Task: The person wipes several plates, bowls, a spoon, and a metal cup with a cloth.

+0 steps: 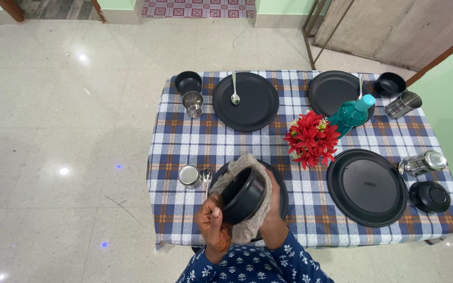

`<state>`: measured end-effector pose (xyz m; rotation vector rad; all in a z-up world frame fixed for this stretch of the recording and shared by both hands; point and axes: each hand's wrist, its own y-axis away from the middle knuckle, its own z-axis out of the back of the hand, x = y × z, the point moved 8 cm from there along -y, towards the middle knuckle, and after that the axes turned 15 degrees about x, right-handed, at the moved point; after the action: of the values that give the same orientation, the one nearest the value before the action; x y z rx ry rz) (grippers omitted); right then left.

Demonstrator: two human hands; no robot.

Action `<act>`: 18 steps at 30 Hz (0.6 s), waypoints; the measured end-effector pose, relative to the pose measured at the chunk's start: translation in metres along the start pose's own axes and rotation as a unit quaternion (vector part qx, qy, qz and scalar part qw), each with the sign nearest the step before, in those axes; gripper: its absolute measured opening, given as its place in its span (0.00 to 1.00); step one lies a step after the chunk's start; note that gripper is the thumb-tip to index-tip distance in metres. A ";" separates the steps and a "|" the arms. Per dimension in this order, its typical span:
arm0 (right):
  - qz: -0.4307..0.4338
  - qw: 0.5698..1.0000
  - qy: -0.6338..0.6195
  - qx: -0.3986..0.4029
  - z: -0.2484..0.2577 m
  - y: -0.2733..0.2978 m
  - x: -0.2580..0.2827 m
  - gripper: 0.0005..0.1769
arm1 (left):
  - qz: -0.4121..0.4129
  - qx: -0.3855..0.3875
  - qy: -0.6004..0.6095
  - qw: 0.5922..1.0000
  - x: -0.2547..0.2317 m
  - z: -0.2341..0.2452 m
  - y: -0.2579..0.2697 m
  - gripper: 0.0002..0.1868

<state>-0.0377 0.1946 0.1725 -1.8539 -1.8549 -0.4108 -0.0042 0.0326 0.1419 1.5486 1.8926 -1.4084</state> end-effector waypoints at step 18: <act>0.396 0.348 0.837 0.143 -0.123 0.061 0.009 0.14 | 0.262 -0.139 0.288 0.911 0.007 -0.018 -0.030 0.23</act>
<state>0.0388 0.1394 0.2732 -0.7375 0.4553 -0.9142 -0.0267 0.0531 0.1595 2.2474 1.6459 -0.4545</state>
